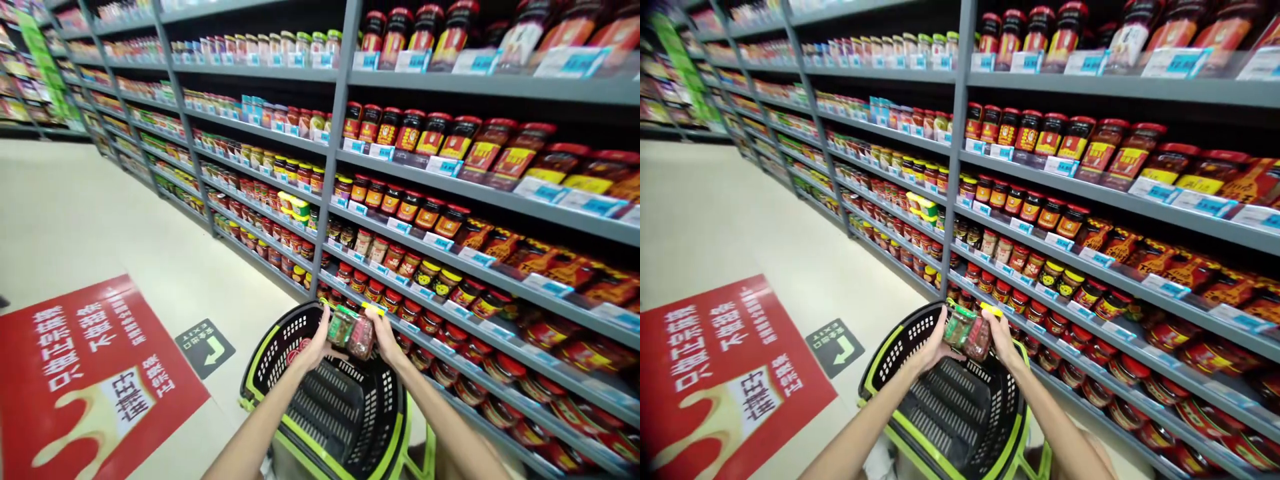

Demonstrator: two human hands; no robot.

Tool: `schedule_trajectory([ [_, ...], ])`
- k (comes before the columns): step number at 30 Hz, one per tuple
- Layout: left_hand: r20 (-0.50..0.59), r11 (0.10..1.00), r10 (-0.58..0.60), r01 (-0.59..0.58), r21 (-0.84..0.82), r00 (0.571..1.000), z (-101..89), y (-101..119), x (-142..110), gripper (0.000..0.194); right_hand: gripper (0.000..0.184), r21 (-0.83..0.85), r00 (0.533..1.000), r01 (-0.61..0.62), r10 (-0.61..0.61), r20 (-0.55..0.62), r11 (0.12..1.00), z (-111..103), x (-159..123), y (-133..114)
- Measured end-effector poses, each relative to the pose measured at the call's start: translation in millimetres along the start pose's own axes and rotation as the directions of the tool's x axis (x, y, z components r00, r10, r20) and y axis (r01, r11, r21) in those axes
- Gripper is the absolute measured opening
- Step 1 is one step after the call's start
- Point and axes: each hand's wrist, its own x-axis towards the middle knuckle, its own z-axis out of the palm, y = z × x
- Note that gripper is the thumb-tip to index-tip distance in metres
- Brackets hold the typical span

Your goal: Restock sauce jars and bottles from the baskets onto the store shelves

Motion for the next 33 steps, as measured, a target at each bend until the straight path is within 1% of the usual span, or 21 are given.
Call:
schedule_trajectory([
  [1, 0.022, 0.999, 0.013, -0.013, -0.031, 1.0, 8.4, 0.4, -1.7, 0.084, 0.052, 0.046, 0.999, -0.03, 0.031, -0.021, 0.998, 1.3, -1.1, -2.1],
  [2, 0.021, 0.999, 0.029, -0.029, -0.03, 0.999, 14.9, 0.6, -2.7, 0.081, 0.055, 0.082, 0.998, -0.055, 0.057, -0.02, 0.995, 1.3, -3.0, -3.0],
  [4, -0.019, 0.999, 0.051, -0.05, 0.015, 0.999, 21.6, 0.6, -2.6, 0.072, 0.057, 0.146, 0.997, -0.073, 0.069, 0.033, 0.987, -2.3, -8.5, -4.2],
  [6, -0.056, 0.998, 0.057, -0.055, 0.035, 0.997, 21.7, 0.1, 0.1, 0.067, 0.056, 0.228, 0.993, -0.065, 0.041, 0.106, 0.972, -8.8, -14.0, -6.2],
  [8, -0.086, 0.998, 0.069, -0.07, -0.007, 0.994, 18.5, -1.1, 5.1, 0.064, 0.054, 0.29, 0.989, -0.056, 0.014, 0.146, 0.955, -14.2, -17.0, -8.9],
  [10, -0.125, 0.993, 0.091, -0.099, -0.062, 0.988, 15.6, -3.4, 11.1, 0.061, 0.055, 0.292, 0.988, -0.065, 0.02, 0.153, 0.954, -15.9, -17.4, -10.8],
  [13, -0.166, 0.988, 0.101, -0.119, -0.101, 0.981, 15.9, -7.0, 16.7, 0.058, 0.059, 0.283, 0.986, -0.103, 0.06, 0.158, 0.954, -11.3, -17.4, -12.0],
  [15, -0.174, 0.986, 0.107, -0.127, -0.109, 0.979, 19.3, -8.2, 16.5, 0.058, 0.058, 0.315, 0.984, -0.123, 0.075, 0.16, 0.941, -6.7, -19.7, -13.0],
  [19, -0.187, 0.977, 0.118, -0.148, -0.153, 0.975, 27.3, -6.4, 12.5, 0.057, 0.053, 0.407, 0.988, -0.137, 0.094, 0.123, 0.903, -3.5, -26.1, -17.8],
  [21, -0.193, 0.966, 0.098, -0.14, -0.218, 0.976, 29.3, -4.3, 11.8, 0.054, 0.052, 0.448, 0.987, -0.14, 0.089, 0.133, 0.883, -5.4, -27.6, -21.4],
  [23, -0.175, 0.939, 0.04, -0.096, -0.33, 0.984, 30.6, -2.2, 11.1, 0.052, 0.053, 0.483, 0.985, -0.139, 0.07, 0.158, 0.864, -7.1, -28.2, -24.9],
  [25, -0.124, 0.877, -0.062, -0.005, -0.48, 0.99, 33.9, -0.4, 8.3, 0.052, 0.056, 0.495, 0.982, -0.14, 0.058, 0.177, 0.858, -6.8, -29.4, -27.1],
  [27, -0.016, 0.77, -0.161, 0.115, -0.627, 0.987, 41.4, 0.4, 2.8, 0.056, 0.056, 0.479, 0.975, -0.168, 0.072, 0.212, 0.862, -3.9, -32.5, -27.2],
  [28, 0.054, 0.713, -0.183, 0.17, -0.68, 0.982, 46.7, 0.3, -0.6, 0.057, 0.054, 0.469, 0.967, -0.189, 0.081, 0.241, 0.863, -2.0, -35.0, -26.6],
  [30, 0.209, 0.638, -0.165, 0.265, -0.723, 0.964, 59.5, -1.3, -7.5, 0.059, 0.049, 0.45, 0.942, -0.245, 0.102, 0.318, 0.859, 1.5, -41.3, -25.0],
  [31, 0.279, 0.625, -0.138, 0.302, -0.72, 0.95, 66.0, -2.5, -10.4, 0.059, 0.051, 0.44, 0.927, -0.273, 0.112, 0.357, 0.856, 2.4, -44.9, -24.5],
  [33, 0.386, 0.639, -0.092, 0.352, -0.684, 0.918, 77.3, -5.9, -14.2, 0.059, 0.067, 0.412, 0.897, -0.32, 0.132, 0.423, 0.853, 2.0, -51.8, -24.0],
])
